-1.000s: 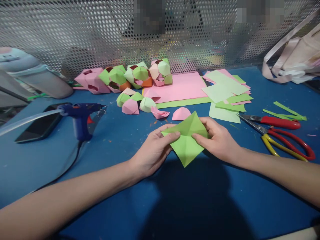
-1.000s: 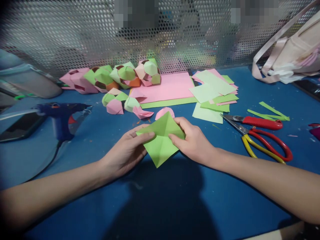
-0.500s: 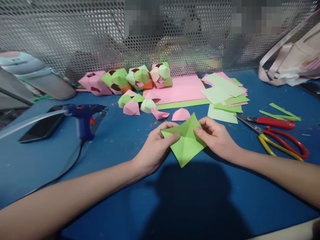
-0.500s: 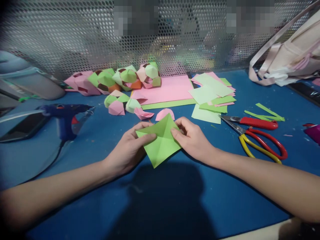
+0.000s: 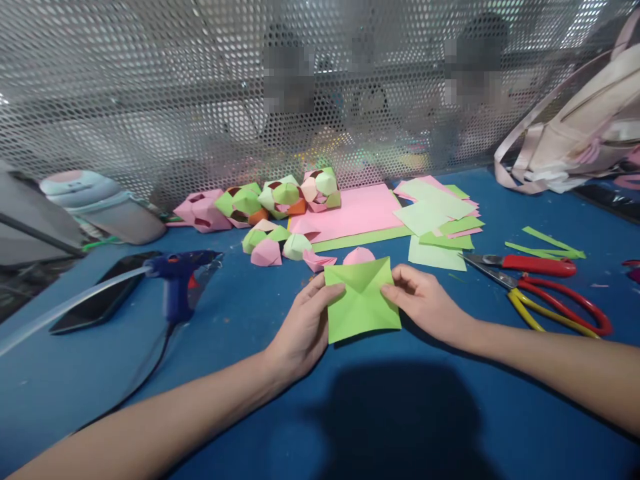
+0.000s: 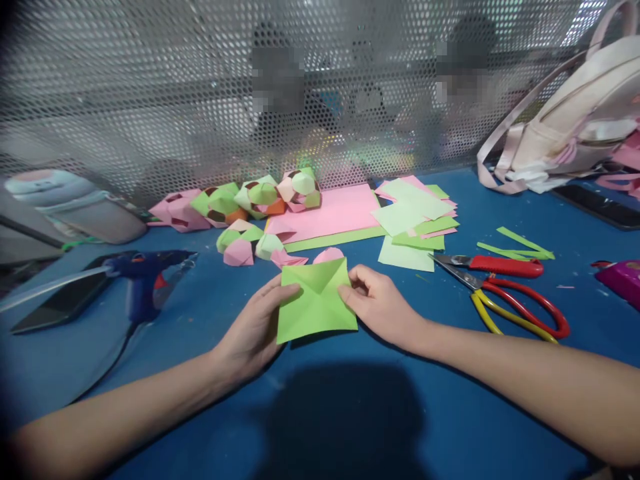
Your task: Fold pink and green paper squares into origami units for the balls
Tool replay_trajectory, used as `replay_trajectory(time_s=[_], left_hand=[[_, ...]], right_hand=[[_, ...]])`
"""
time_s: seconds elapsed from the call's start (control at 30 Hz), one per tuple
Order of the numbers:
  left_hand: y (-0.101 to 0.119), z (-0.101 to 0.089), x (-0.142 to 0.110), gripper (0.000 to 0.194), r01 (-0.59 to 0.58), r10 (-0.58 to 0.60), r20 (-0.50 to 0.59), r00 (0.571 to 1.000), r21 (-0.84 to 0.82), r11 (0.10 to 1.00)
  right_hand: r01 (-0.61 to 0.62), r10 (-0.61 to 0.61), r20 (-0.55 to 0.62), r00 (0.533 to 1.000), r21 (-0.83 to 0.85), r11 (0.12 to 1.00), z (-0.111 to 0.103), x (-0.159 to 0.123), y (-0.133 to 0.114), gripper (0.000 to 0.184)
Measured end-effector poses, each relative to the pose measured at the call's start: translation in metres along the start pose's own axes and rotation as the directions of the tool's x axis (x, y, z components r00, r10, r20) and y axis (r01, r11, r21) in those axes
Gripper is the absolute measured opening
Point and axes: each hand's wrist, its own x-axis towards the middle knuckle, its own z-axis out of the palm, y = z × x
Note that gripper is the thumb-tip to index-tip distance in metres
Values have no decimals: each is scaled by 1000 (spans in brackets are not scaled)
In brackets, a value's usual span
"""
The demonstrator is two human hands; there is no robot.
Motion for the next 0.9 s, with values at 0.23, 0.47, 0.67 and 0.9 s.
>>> replay_trajectory(time_s=[0.23, 0.47, 0.67, 0.9], left_hand=[[-3, -4, 2, 18, -9, 11, -91, 996, 22, 1000], [-6, -5, 4, 18, -45, 48, -72, 996, 38, 998], [-10, -5, 2, 23, -58, 57, 14, 998, 159, 986], [-8, -2, 1, 35, -115, 106, 64, 992, 152, 982]], right_hand=[[-24, 51, -107, 993, 236, 971, -6, 7, 1, 43], [10, 31, -130, 991, 304, 953, -6, 9, 5, 25], [31, -27, -46, 999, 85, 996, -2, 3, -3, 29], [-50, 73, -98, 992, 215, 975, -3, 12, 7, 18]])
